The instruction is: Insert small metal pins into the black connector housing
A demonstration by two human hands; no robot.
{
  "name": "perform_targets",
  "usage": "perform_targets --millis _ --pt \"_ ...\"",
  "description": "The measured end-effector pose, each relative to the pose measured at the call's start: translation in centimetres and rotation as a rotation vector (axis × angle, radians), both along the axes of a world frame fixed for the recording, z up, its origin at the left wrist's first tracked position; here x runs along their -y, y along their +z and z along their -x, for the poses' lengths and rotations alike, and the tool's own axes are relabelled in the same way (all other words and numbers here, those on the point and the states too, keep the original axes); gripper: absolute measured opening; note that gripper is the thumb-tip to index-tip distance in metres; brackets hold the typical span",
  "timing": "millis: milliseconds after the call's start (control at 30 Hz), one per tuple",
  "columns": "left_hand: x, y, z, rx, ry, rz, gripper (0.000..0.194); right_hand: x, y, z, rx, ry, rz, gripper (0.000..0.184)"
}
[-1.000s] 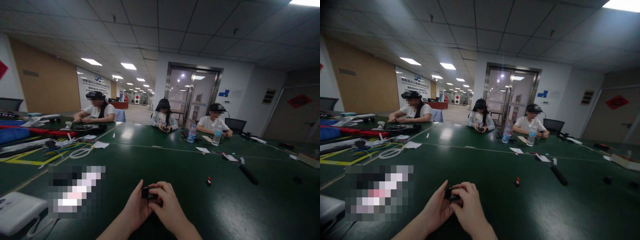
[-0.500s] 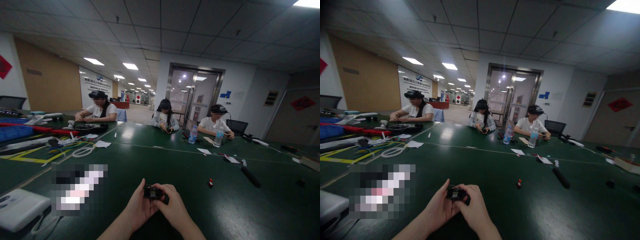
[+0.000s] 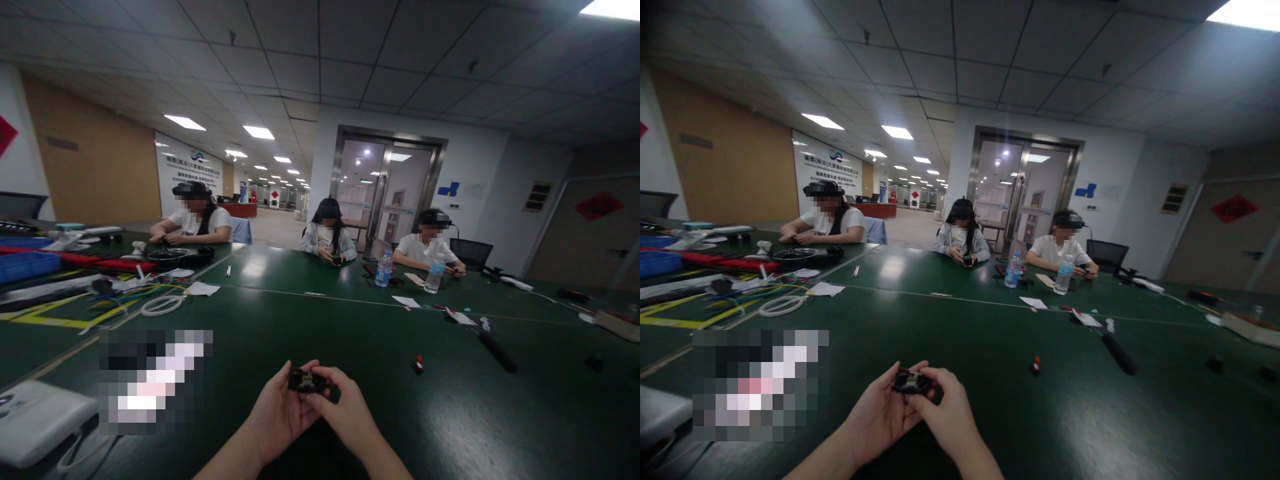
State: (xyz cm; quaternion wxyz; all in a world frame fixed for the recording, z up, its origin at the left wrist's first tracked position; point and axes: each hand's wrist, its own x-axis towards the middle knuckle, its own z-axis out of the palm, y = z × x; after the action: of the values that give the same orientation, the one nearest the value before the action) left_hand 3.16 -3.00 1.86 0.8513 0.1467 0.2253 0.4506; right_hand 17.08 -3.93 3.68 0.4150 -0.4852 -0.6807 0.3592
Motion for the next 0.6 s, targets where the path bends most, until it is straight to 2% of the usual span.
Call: perform_targets --millis 600 --pt "0.11 0.25 -0.12 0.045 0.016 0.008 0.046 0.27 0.42 -0.05 -0.021 0.016 0.035 0.032"
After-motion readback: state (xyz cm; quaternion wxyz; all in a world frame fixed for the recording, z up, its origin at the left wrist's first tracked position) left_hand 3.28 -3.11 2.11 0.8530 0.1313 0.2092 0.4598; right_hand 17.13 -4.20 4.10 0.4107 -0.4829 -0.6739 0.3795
